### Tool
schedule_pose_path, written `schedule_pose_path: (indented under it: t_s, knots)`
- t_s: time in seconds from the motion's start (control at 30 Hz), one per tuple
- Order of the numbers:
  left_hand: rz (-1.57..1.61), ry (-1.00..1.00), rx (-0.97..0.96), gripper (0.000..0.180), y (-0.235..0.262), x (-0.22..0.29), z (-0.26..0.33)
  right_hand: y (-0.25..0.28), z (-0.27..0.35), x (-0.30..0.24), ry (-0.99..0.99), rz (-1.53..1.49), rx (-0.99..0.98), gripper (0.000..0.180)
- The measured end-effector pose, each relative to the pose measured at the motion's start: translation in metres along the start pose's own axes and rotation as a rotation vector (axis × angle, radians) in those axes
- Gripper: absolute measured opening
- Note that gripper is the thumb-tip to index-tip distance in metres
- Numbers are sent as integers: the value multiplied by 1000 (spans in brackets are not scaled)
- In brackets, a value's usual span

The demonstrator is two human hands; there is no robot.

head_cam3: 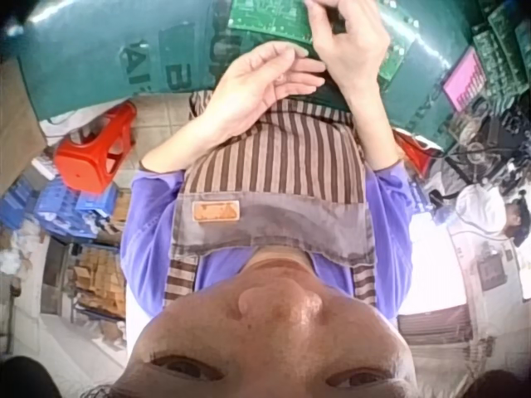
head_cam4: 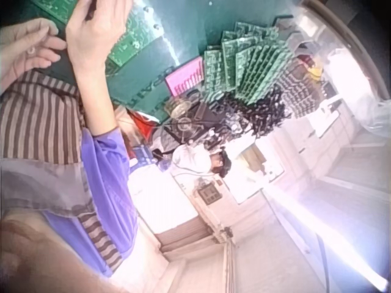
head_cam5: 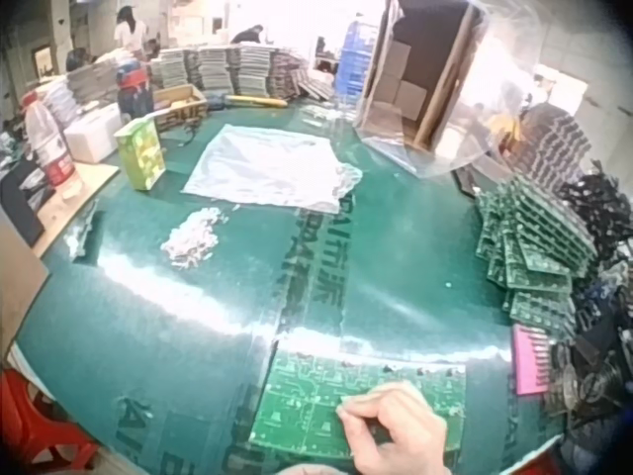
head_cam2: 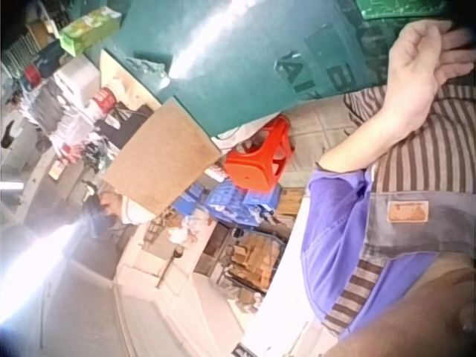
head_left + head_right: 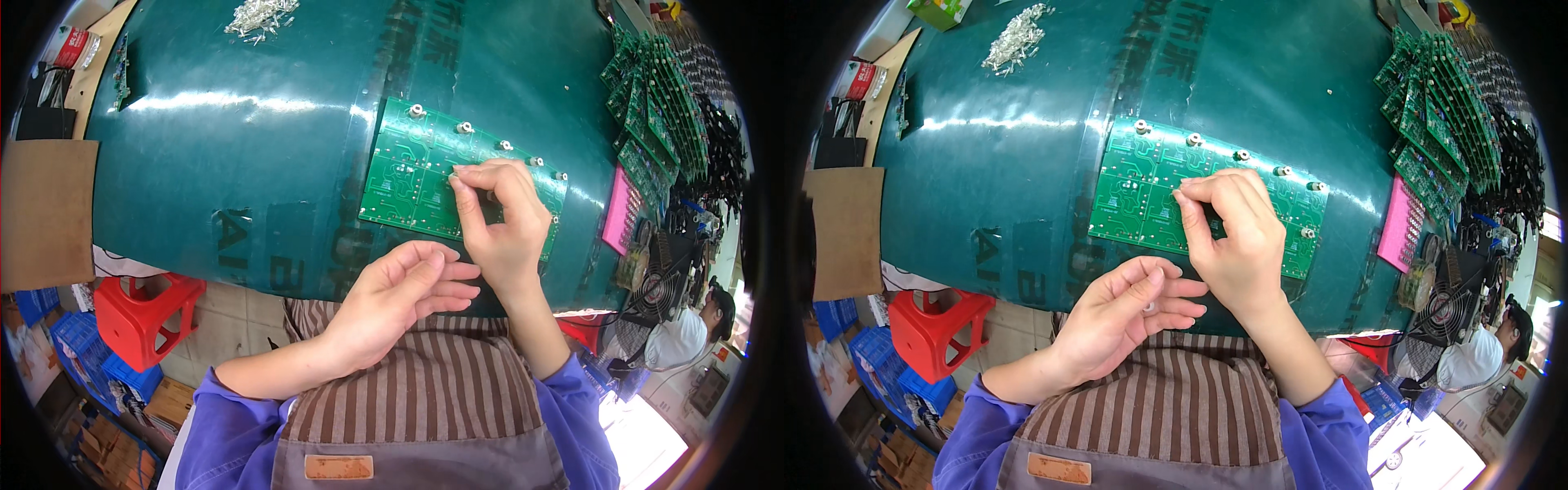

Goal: The person assembles circuit boards by placing small plastic spacers and electronic components into the boards by hand, then stacks the completed circuit boards.

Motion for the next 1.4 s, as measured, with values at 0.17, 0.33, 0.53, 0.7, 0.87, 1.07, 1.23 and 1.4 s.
schedule_pose_path:
  t_s: [0.17, 0.33, 0.53, 0.7, 0.87, 1.07, 1.23, 1.4]
  knots:
    - [-3, 4, 11, 24, -2, -1, 0, 0, 1, 3, -8, -25, -29, 11]
    - [-69, 16, -1, 23, -4, -1, -1, 5, 1, -8, 65, 143, -136, 15]
    - [-106, -7, -32, 22, 0, 0, 4, 80, 11, 30, -57, 380, -79, 14]
    - [-206, 28, -2, 24, -12, -4, -3, 214, 71, 130, -364, 832, 268, 6]
    - [-201, 40, -6, 22, -17, -10, -5, 223, 85, 170, -499, 833, 197, 9]
    - [-213, 34, -48, 20, -19, -10, -10, 224, 86, 170, -419, 925, 192, 7]
    - [-230, -29, -43, 17, -21, -5, -14, 223, 83, 151, -560, 847, 304, 9]
    - [-220, -59, -14, 17, -15, -4, -15, 104, 58, 59, -477, -466, 102, 11]
Point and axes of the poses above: each hand's wrist, its own z-axis away from the middle knuckle, its own y-axis out of the back of the hand, x = y × z, the point moved 9 cm from there along -z, towards the middle knuckle, and after that the axes turned 2 degrees about -x, right-handed, at the moved point
